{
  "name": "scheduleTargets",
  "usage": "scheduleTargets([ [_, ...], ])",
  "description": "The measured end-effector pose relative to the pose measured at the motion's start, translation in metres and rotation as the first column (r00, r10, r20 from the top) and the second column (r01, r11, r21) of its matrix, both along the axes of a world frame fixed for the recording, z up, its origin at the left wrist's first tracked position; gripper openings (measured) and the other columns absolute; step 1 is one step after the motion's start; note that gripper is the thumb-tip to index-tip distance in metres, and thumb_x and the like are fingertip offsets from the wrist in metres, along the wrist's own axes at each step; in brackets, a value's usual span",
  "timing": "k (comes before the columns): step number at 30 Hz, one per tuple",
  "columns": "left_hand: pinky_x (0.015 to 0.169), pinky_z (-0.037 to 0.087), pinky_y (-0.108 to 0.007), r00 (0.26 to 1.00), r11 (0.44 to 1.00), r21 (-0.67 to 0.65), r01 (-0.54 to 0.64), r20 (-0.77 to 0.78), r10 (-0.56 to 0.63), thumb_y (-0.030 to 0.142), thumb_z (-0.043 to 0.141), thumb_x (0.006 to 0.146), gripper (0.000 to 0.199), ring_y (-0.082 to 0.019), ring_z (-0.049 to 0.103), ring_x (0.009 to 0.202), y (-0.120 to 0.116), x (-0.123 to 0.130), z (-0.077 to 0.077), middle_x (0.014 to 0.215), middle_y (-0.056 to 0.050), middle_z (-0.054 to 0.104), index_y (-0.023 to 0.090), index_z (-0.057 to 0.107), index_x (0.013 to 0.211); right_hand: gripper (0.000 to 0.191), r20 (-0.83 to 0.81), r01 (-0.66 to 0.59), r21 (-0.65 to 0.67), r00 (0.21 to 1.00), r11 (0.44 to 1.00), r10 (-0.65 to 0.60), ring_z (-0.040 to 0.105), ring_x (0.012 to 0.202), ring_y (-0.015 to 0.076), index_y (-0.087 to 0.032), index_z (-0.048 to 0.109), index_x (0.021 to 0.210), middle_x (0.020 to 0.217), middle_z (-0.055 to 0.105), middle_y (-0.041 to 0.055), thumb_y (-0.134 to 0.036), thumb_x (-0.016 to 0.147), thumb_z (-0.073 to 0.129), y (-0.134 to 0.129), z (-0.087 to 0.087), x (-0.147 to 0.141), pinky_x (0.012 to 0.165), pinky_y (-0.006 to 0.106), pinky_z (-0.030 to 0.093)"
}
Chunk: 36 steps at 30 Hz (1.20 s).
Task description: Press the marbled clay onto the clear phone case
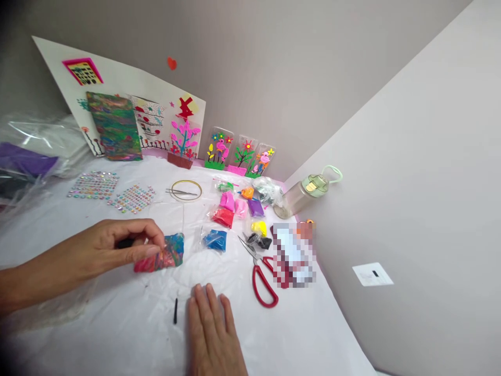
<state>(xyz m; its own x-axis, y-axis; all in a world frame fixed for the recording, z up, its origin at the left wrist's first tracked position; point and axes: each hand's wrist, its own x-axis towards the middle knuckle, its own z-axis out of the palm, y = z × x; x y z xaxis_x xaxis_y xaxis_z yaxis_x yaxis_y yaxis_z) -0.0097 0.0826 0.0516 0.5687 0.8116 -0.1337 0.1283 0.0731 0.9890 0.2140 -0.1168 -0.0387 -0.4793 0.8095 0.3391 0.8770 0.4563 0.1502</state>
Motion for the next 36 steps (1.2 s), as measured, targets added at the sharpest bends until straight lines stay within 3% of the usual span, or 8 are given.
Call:
scheduleTargets([
  [3, 0.066, 0.045, -0.026, 0.994, 0.99, 0.135, 0.038, -0.111, -0.023, 0.054, 0.069, 0.084, 0.027, -0.021, 0.06, 0.074, 0.003, -0.006, 0.004, 0.075, 0.001, 0.068, 0.029, 0.075, 0.076, 0.049, -0.006, -0.06, 0.006, 0.998, 0.998, 0.06, 0.024, 0.157, 0.032, -0.005, 0.057, 0.142, 0.157, 0.049, 0.0144, -0.034, 0.102, 0.054, 0.002, 0.003, -0.006, 0.122, 0.047, 0.039],
  [9, 0.068, 0.047, -0.024, 0.987, 0.954, 0.264, -0.141, -0.038, 0.157, 0.055, 0.07, 0.083, 0.026, -0.022, 0.06, 0.078, 0.01, -0.016, 0.01, 0.077, 0.002, 0.067, 0.03, 0.073, 0.077, 0.045, -0.045, -0.061, -0.001, 0.997, 0.998, 0.061, 0.028, 0.155, 0.0312, -0.008, 0.059, 0.138, 0.155, 0.051, 0.0148, -0.033, 0.101, 0.058, 0.007, -0.005, -0.023, 0.125, 0.052, 0.031],
  [18, 0.068, 0.046, -0.024, 0.992, 0.963, 0.249, -0.101, -0.05, 0.117, 0.056, 0.068, 0.085, 0.027, -0.02, 0.061, 0.075, 0.005, -0.012, 0.013, 0.075, 0.003, 0.067, 0.031, 0.071, 0.078, 0.025, -0.134, -0.096, 0.154, 0.984, 0.983, 0.117, 0.039, 0.151, 0.0227, -0.019, 0.072, 0.119, 0.144, 0.064, 0.0009, -0.031, 0.104, 0.055, 0.0, -0.01, -0.027, 0.129, 0.049, 0.018],
  [22, 0.066, 0.044, -0.024, 0.992, 0.965, 0.251, -0.072, -0.08, 0.094, 0.058, 0.066, 0.086, 0.029, -0.019, 0.059, 0.073, 0.004, -0.011, 0.012, 0.074, 0.003, 0.065, 0.03, 0.071, 0.077, 0.039, -0.179, -0.181, -0.053, 0.969, 0.982, 0.169, 0.055, 0.14, 0.0215, -0.016, 0.06, 0.137, 0.13, 0.074, 0.0067, -0.038, 0.105, 0.052, 0.006, 0.018, -0.006, 0.123, 0.043, 0.038],
  [24, 0.066, 0.044, -0.024, 0.994, 0.969, 0.242, -0.053, -0.083, 0.075, 0.059, 0.066, 0.086, 0.03, -0.019, 0.059, 0.073, 0.003, -0.01, 0.012, 0.074, 0.003, 0.065, 0.03, 0.071, 0.078, 0.038, -0.309, -0.154, -0.116, 0.945, 0.981, 0.112, 0.072, 0.116, 0.0213, -0.016, 0.058, 0.136, 0.115, 0.079, 0.0087, -0.038, 0.105, 0.052, 0.011, 0.035, 0.002, 0.116, 0.042, 0.047],
  [28, 0.066, 0.045, -0.025, 0.996, 0.985, 0.172, -0.017, -0.078, 0.031, 0.059, 0.066, 0.086, 0.031, -0.02, 0.06, 0.073, -0.001, -0.008, 0.009, 0.074, 0.002, 0.066, 0.03, 0.071, 0.078, 0.018, -0.6, -0.075, -0.318, 0.787, 0.945, -0.139, 0.073, 0.086, 0.0157, -0.021, 0.066, 0.113, 0.096, 0.076, 0.0053, -0.016, 0.1, 0.054, 0.019, 0.054, -0.001, 0.089, 0.028, 0.06],
  [32, 0.067, 0.048, -0.026, 0.997, 0.996, 0.054, 0.067, -0.044, -0.065, 0.054, 0.067, 0.086, 0.026, -0.022, 0.064, 0.077, -0.005, -0.004, 0.005, 0.079, 0.001, 0.071, 0.029, 0.073, 0.081, 0.016, -0.765, -0.085, -0.506, 0.504, 0.858, -0.401, 0.071, 0.087, 0.0148, -0.022, 0.071, 0.099, 0.092, 0.074, 0.0034, -0.013, 0.093, 0.059, 0.027, 0.057, -0.009, 0.079, 0.021, 0.058],
  [36, 0.066, 0.044, -0.028, 0.988, 0.988, 0.069, 0.139, -0.081, -0.134, 0.05, 0.066, 0.088, 0.023, -0.023, 0.064, 0.081, -0.01, 0.001, -0.003, 0.081, 0.0, 0.072, 0.029, 0.074, 0.083, 0.004, -0.796, -0.082, -0.593, 0.211, 0.801, -0.567, 0.069, 0.082, 0.0152, -0.021, 0.075, 0.09, 0.087, 0.072, 0.0028, -0.022, 0.088, 0.072, 0.034, 0.061, -0.009, 0.074, 0.022, 0.055],
])
